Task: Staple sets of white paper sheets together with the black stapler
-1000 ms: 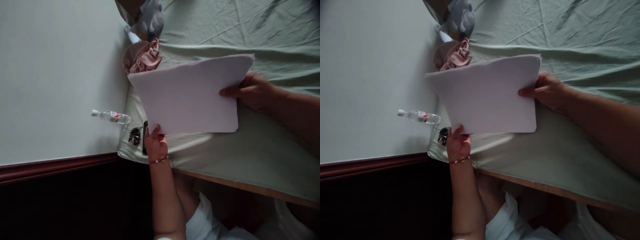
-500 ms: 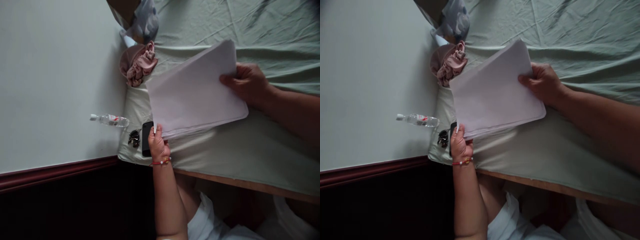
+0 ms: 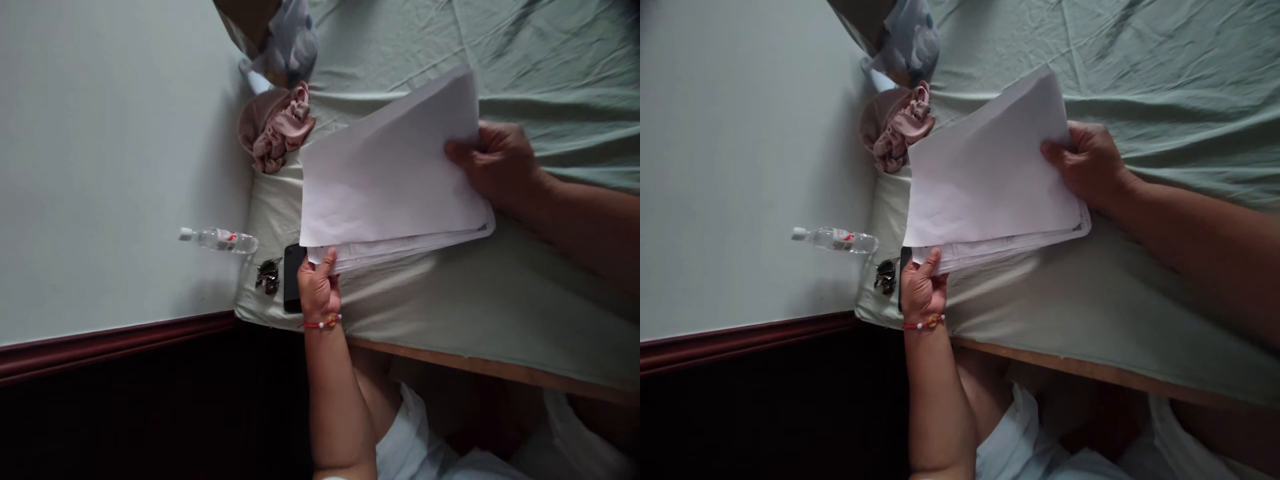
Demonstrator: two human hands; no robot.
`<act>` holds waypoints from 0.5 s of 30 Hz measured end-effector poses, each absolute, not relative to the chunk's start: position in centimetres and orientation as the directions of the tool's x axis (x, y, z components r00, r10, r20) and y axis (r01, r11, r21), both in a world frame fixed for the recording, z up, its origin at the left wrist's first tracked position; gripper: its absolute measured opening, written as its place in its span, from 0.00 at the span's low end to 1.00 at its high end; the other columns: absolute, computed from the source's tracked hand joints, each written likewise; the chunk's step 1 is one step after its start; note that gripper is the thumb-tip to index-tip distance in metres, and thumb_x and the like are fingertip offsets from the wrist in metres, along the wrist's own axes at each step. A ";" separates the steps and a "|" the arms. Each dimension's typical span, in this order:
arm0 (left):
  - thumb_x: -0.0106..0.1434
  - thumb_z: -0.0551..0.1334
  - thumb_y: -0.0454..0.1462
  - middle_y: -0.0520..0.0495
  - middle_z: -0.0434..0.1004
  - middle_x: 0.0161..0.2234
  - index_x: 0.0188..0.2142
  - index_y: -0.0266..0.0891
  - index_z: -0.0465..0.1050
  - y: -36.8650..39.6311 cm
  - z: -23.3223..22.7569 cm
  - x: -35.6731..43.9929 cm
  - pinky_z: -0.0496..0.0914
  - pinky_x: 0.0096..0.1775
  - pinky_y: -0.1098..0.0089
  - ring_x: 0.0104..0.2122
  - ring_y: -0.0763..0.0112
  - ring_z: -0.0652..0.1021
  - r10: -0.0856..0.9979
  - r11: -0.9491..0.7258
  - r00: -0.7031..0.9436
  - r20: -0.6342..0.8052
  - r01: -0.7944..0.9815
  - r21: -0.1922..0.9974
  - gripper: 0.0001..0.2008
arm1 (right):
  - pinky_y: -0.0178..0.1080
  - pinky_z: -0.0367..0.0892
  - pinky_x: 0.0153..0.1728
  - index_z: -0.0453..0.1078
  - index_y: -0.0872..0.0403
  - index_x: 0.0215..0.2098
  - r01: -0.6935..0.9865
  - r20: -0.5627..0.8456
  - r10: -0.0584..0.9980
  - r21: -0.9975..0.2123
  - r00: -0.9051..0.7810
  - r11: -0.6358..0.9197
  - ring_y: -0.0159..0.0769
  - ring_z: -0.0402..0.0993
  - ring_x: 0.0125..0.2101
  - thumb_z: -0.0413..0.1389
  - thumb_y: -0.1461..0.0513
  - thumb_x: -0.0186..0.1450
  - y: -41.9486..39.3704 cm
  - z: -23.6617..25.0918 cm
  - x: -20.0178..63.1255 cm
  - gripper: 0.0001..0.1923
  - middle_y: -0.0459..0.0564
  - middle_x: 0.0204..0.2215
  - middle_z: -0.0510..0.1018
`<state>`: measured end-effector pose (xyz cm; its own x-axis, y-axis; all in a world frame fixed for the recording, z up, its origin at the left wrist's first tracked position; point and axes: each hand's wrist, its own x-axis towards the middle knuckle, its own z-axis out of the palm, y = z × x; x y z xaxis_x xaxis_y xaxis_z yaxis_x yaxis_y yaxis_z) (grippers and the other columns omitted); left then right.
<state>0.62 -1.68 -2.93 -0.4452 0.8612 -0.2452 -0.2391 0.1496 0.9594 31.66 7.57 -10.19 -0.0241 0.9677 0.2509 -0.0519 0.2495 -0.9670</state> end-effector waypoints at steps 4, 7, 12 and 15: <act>0.40 0.83 0.39 0.54 0.85 0.36 0.37 0.43 0.82 -1.5 -3.0 1.0 0.71 0.26 0.78 0.30 0.75 0.82 0.791 0.160 -0.552 -0.263 -0.227 0.961 0.23 | 0.58 0.80 0.44 0.79 0.30 0.45 0.005 0.227 0.974 -0.974 -0.003 0.227 0.53 0.79 0.52 0.61 0.41 0.64 7.4 -9.3 31.4 0.14 0.28 0.45 0.84; 0.42 0.83 0.42 0.52 0.85 0.35 0.35 0.41 0.80 -1.3 -3.0 0.9 0.76 0.30 0.75 0.31 0.72 0.83 0.798 0.111 -0.550 -0.247 -0.269 0.957 0.23 | 0.60 0.79 0.44 0.80 0.32 0.36 0.029 0.146 0.986 -0.989 0.083 0.144 0.50 0.81 0.45 0.62 0.44 0.65 7.3 -8.3 31.0 0.07 0.25 0.38 0.83; 0.37 0.84 0.38 0.60 0.81 0.29 0.34 0.41 0.75 -1.4 -2.9 0.4 0.67 0.23 0.82 0.24 0.80 0.79 0.819 0.155 -0.505 -0.272 -0.262 0.953 0.26 | 0.61 0.78 0.50 0.81 0.39 0.38 0.014 0.095 0.988 -0.995 0.118 0.094 0.56 0.79 0.52 0.63 0.46 0.65 7.4 -7.8 30.7 0.11 0.37 0.42 0.85; 0.39 0.84 0.39 0.60 0.80 0.27 0.32 0.40 0.74 -1.4 -2.9 0.5 0.65 0.21 0.81 0.22 0.81 0.78 0.801 0.157 -0.529 -0.282 -0.269 0.950 0.25 | 0.62 0.78 0.51 0.80 0.39 0.35 -0.015 0.042 0.992 -0.999 0.120 0.044 0.56 0.81 0.50 0.65 0.45 0.63 7.3 -7.8 30.7 0.10 0.37 0.41 0.85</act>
